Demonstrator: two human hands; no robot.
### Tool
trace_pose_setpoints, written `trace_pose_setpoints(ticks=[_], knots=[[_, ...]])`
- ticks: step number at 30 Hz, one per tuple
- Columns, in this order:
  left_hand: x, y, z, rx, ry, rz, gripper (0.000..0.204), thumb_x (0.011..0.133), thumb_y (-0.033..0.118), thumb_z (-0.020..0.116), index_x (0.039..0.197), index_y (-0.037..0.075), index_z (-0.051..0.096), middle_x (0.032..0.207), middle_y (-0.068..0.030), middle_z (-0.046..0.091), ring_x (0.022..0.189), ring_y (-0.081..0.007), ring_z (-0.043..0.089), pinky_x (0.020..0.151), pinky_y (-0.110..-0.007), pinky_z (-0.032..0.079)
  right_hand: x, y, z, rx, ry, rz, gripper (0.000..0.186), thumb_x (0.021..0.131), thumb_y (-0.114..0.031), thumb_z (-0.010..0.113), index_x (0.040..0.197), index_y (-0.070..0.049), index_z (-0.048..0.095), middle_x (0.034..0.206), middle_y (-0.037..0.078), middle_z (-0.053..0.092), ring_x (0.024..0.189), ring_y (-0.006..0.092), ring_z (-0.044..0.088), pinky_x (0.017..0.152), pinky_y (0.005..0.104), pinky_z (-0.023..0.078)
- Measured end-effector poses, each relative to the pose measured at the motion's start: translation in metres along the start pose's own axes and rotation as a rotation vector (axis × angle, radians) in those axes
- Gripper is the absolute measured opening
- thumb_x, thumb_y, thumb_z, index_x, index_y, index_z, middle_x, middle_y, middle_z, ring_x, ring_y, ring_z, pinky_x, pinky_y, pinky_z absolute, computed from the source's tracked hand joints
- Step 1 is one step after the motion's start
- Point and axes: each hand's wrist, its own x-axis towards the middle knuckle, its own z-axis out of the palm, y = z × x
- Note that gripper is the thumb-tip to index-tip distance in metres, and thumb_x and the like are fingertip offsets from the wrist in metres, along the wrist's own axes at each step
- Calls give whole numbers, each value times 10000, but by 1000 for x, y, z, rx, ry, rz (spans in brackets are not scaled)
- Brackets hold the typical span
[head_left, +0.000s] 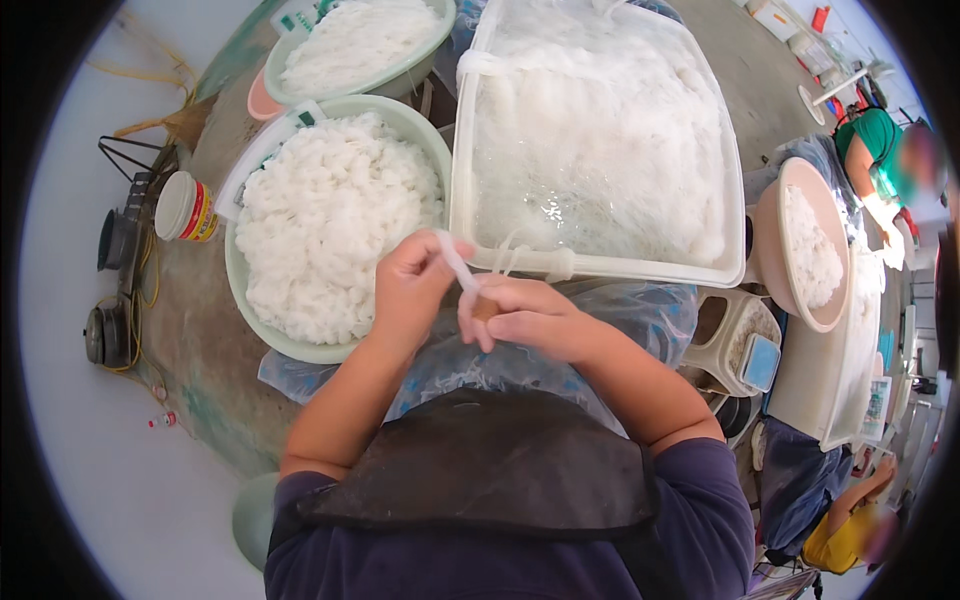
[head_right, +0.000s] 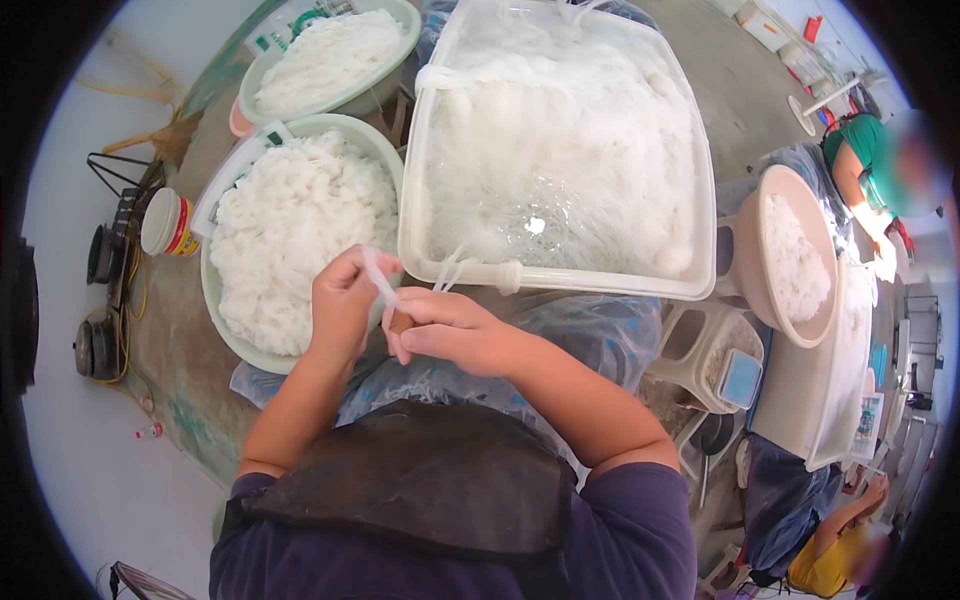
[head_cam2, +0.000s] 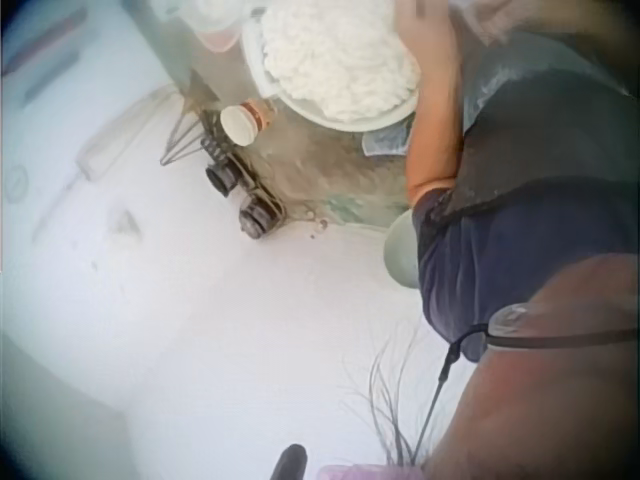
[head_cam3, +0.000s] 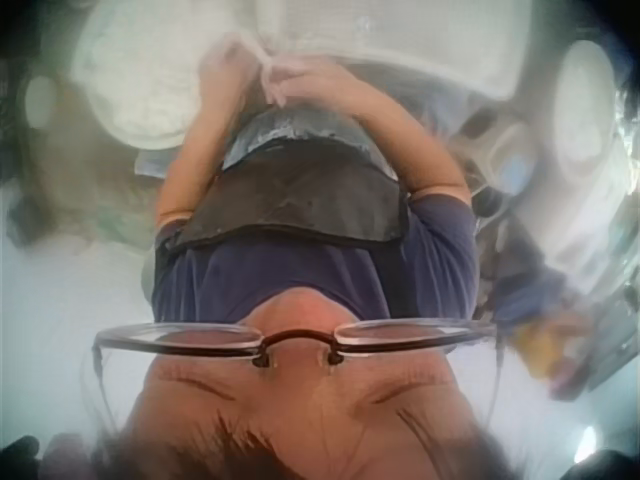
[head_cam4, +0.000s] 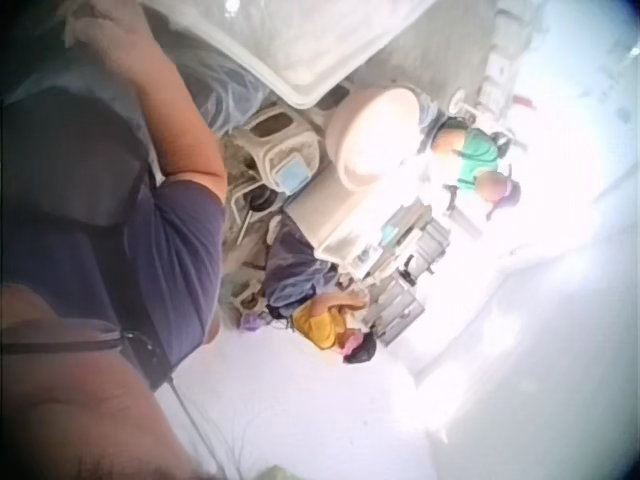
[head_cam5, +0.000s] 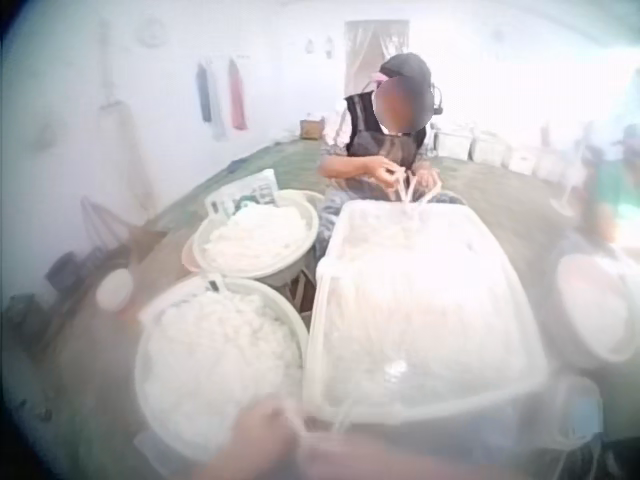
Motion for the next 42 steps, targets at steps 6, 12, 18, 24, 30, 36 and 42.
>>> trace_pose_setpoints(ticks=[6, 12, 18, 24, 30, 36, 42], knots=[[-8, -8, 16, -461, -120, -288, 353, 959, 237, 587, 1185, -32, 625, 1141, -99, 645, 1185, -224, 546, 1068, -363, 368, 4, 26, -14, -1138, 376, -165, 190, 835, -182, 616, 938, -24, 597, 899, 179, 577, 886, 363, 560, 802, 405, 446], [12, 13, -26, 121, -468, 208, 185, 900, 135, 633, 1032, 33, 713, 1044, -69, 679, 1093, -230, 623, 1119, -456, 318, 7, 20, -16, -702, 203, -152, 143, 839, -140, 571, 917, -22, 594, 849, 192, 556, 841, 360, 563, 787, 434, 440], [6, 22, -9, 1267, -462, 800, 55, 787, 85, 701, 840, 88, 685, 1002, -71, 670, 1112, -310, 626, 1095, -557, 327, 4, 26, -22, -1271, 135, -10, 189, 841, -174, 566, 949, -23, 603, 746, 142, 532, 765, 311, 543, 719, 392, 432], [-5, 32, -9, -52, -354, 278, 86, 1004, 133, 478, 1072, 89, 449, 1285, -250, 545, 1195, -368, 568, 1025, -552, 415, -12, 9, -26, -347, 420, 131, 277, 754, -195, 621, 967, -21, 583, 710, 91, 488, 704, 242, 502, 669, 366, 423], [-16, 22, 17, -240, -129, 171, 162, 1060, 238, 311, 1127, 107, 379, 1282, -301, 519, 1032, -303, 637, 898, -450, 515, -3, 19, -31, -612, 70, 30, 221, 782, -242, 583, 853, -36, 623, 777, 116, 559, 767, 265, 560, 707, 374, 457], [16, 45, -38, -29, -263, -192, 178, 1007, 196, 399, 1147, 110, 465, 1184, -196, 577, 952, -225, 614, 901, -422, 489, 0, 46, -28, -910, 176, -41, 208, 824, -223, 487, 791, -38, 575, 767, 201, 586, 755, 410, 569, 699, 476, 461], [26, 28, -58, 929, -56, 316, 303, 921, 116, 510, 1222, 108, 546, 1220, -164, 608, 1028, -276, 610, 934, -415, 458, 38, 13, -53, -862, 379, -183, 195, 775, -167, 492, 797, 5, 581, 753, 237, 552, 753, 410, 545, 702, 474, 450]])
